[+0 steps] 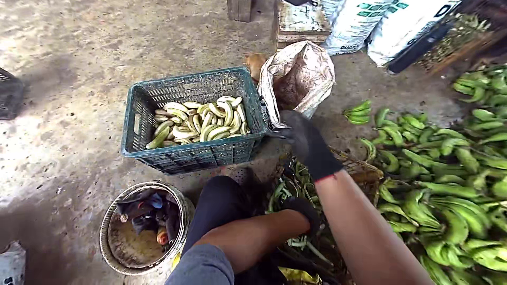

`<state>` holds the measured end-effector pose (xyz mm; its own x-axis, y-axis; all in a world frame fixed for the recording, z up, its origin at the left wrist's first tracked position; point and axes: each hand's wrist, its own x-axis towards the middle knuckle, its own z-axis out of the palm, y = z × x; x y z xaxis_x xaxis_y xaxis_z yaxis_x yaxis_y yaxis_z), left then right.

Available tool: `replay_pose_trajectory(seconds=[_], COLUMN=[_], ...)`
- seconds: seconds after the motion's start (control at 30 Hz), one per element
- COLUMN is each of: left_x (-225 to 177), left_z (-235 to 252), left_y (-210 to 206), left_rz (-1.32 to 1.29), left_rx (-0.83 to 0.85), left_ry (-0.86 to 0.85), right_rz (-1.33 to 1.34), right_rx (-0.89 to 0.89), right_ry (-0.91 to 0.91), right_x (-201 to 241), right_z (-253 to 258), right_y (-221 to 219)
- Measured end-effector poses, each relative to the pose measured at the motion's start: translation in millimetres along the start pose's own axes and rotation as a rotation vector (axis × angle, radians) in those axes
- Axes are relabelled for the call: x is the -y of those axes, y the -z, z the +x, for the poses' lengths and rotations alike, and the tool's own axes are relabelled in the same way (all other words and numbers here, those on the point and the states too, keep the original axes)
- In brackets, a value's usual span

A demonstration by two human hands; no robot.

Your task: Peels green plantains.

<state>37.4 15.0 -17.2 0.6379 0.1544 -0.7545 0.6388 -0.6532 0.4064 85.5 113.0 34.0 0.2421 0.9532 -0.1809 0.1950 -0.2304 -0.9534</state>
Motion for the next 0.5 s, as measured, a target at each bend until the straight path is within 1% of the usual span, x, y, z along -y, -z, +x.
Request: replay_pose_trajectory(seconds=[0.03, 0.07, 0.13, 0.2, 0.23, 0.27, 0.3, 0.33, 0.37, 0.4, 0.43, 0.47, 0.5], left_x=[4, 9, 15, 16, 15, 12, 11, 12, 15, 22, 29, 26, 14], left_z=[-6, -11, -18, -18, -14, -12, -11, -7, -3, 3, 12, 16, 15], left_y=[4, 6, 10, 15, 17, 21, 25, 26, 28, 28, 26, 26, 30], left_rz=[-0.025, -0.044, -0.042, -0.041, -0.084, -0.195, -0.379, -0.617, -0.863, -1.036, -1.125, -1.119, -0.966], left_rx=[-0.018, -0.046, -0.082, -0.102, -0.130, -0.148, -0.138, -0.079, 0.022, 0.134, 0.218, 0.200, 0.144], left_ry=[0.007, 0.011, 0.003, -0.050, -0.116, -0.205, -0.293, -0.389, -0.481, -0.548, -0.573, -0.496, -0.343], right_rz=[0.034, 0.082, 0.139, 0.145, 0.096, 0.031, 0.010, 0.014, -0.015, -0.147, -0.336, -0.426, -0.424], right_rx=[-0.058, -0.154, -0.423, -0.654, -0.738, -0.797, -0.872, -0.938, -0.971, -0.931, -0.829, -0.737, -0.664], right_ry=[-0.002, -0.024, -0.106, -0.221, -0.262, -0.304, -0.373, -0.444, -0.502, -0.559, -0.602, -0.660, -0.724], right_x=[-20, -41, -84, -128, -150, -174, -199, -226, -252, -276, -299, -318, -333], right_z=[-12, -21, -43, -80, -102, -123, -142, -160, -178, -195, -211, -223, -232], right_y=[28, 56, 111, 166, 192, 217, 238, 257, 272, 282, 288, 288, 283])
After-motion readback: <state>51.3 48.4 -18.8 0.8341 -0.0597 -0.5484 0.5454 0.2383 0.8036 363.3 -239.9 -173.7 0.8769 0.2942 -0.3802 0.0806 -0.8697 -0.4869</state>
